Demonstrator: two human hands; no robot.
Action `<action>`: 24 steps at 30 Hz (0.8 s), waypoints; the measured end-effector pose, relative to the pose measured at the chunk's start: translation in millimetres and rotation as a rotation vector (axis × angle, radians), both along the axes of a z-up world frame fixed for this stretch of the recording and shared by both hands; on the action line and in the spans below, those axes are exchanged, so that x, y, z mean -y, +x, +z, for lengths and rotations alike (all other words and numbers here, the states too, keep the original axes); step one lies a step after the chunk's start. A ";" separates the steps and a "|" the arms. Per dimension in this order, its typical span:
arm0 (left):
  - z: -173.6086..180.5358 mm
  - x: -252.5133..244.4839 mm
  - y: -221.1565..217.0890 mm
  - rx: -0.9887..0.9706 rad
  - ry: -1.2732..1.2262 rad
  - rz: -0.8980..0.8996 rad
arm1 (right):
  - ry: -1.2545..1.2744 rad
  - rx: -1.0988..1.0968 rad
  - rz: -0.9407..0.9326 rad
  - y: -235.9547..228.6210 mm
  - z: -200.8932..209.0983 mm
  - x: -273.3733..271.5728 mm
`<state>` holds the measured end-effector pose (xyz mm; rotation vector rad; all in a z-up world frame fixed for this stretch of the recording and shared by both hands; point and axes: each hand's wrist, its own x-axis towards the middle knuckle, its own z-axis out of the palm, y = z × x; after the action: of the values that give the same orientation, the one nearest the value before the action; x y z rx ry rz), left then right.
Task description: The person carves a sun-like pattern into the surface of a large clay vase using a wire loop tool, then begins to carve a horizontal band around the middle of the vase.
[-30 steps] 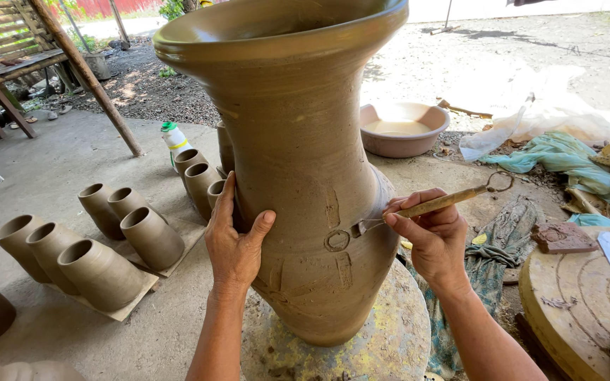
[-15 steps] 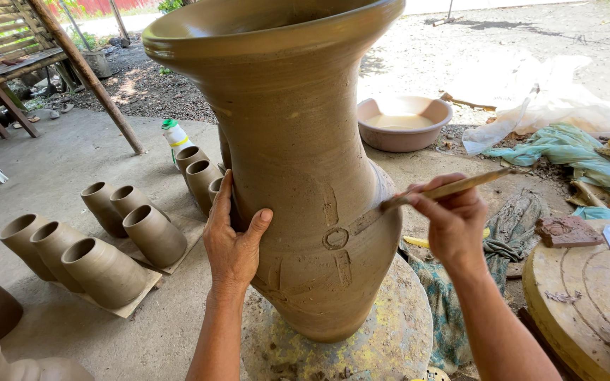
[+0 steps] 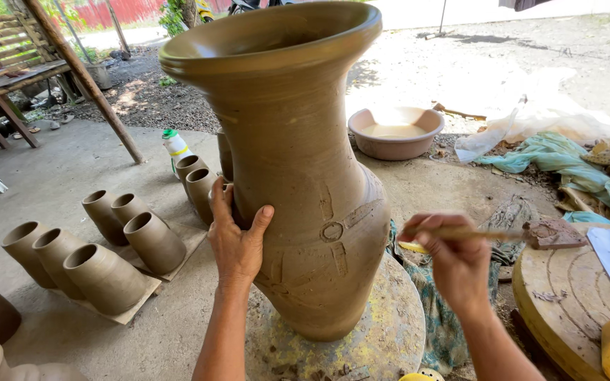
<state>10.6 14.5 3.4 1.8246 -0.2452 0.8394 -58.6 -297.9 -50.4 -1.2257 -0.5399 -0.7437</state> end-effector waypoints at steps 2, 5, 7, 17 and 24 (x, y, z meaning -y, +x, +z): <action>1.3 4.3 -5.0 -0.008 -0.018 -0.001 | -0.150 0.112 -0.010 -14.3 -5.5 -24.1; -7.2 12.3 -34.3 0.435 0.223 0.206 | -0.317 0.202 -0.082 -36.3 -10.8 -47.7; -25.7 34.6 -64.5 0.597 0.319 0.153 | -0.393 0.204 -0.109 -47.8 -13.1 -57.0; -56.5 6.2 -71.5 0.654 0.333 0.137 | 0.088 0.015 0.072 -50.2 8.4 -59.3; -31.3 -15.8 -33.0 0.144 0.288 0.150 | -0.399 -0.032 -0.521 -44.5 31.8 -64.9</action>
<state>-22.4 30.4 -27.9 2.0720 -0.3385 1.0873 -103.1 -233.0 -18.6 -1.7822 -0.3496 -1.0841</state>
